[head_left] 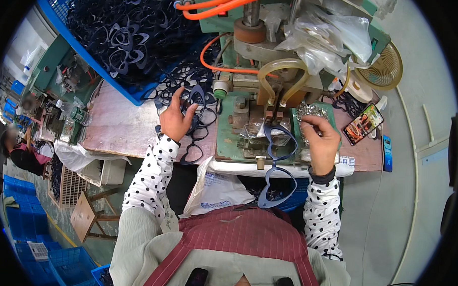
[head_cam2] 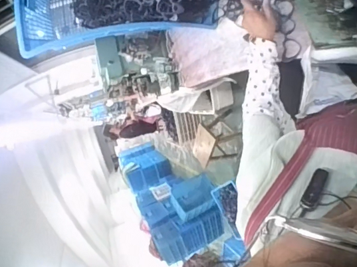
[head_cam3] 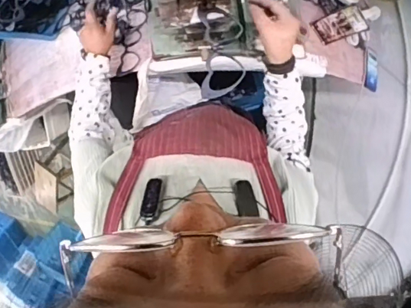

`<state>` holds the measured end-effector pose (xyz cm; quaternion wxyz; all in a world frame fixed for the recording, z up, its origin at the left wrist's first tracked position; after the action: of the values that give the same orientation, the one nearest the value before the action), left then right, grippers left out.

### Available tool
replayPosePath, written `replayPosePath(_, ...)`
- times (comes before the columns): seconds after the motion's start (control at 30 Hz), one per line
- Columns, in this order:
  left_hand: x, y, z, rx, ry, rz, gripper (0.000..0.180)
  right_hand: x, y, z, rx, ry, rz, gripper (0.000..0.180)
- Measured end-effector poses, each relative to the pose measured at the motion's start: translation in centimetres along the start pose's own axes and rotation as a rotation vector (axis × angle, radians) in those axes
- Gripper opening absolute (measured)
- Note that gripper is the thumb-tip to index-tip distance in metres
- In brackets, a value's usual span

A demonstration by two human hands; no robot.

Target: The person repeatedly picks up dark plastic eyeglass frames and small metal components from a tray, places them into a press machine, and removes the assembled frames. The person handles the frames one at a time and places finished units into a blue basket.

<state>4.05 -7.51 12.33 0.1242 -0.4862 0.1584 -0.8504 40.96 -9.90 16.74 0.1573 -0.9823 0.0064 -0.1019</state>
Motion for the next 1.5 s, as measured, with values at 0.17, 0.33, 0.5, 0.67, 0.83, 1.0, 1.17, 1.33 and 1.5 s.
replayPosePath(0.17,1.8,0.9,6.3,-0.248,0.119,0.208,0.02,-2.8,0.3,-2.1,-0.021,-0.067,-0.143,0.017)
replayPosePath(0.33,3.4,2.8,11.8,-0.546,0.231,0.235,0.022,-4.2,-0.7,-2.2,-0.095,-0.143,-0.132,0.036)
replayPosePath(0.5,3.6,4.5,15.6,-0.882,0.261,0.166,0.04,-5.5,-0.8,-1.8,-0.085,-0.219,-0.047,0.049)
replayPosePath(0.67,2.0,6.9,20.0,-1.187,0.296,0.09,0.037,-5.1,-0.9,-1.3,-0.074,-0.131,-0.052,0.055)
replayPosePath(0.83,-0.3,6.8,21.5,-1.2,0.343,-0.058,0.037,1.3,-1.8,1.2,0.089,0.437,0.163,0.048)
replayPosePath(1.0,-0.5,6.6,21.1,-1.157,0.431,-0.084,0.039,7.4,-0.6,10.1,-0.172,0.584,0.17,0.031)
replayPosePath(1.17,-0.3,6.1,21.0,-1.11,0.564,-0.103,0.036,5.7,0.9,9.1,-0.013,0.771,0.067,0.031)
replayPosePath(1.33,-1.3,6.7,20.4,-1.105,0.555,-0.13,0.038,4.0,0.8,9.7,-0.042,0.885,0.017,0.019)
replayPosePath(1.5,-0.9,8.0,20.4,-1.038,0.335,-0.086,0.042,6.0,0.4,10.9,-0.093,0.576,0.115,0.011)
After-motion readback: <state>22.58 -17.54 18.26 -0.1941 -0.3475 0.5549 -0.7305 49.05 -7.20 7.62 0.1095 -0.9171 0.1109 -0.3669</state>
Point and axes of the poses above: each hand's wrist, its own y-axis away from the middle knuckle, its own x-axis out of the back of the hand, z = x × y, the point moved 6 cm from there along -y, towards the middle knuckle, and after that the axes turned 10 degrees about -z, right-handed, at the moved point
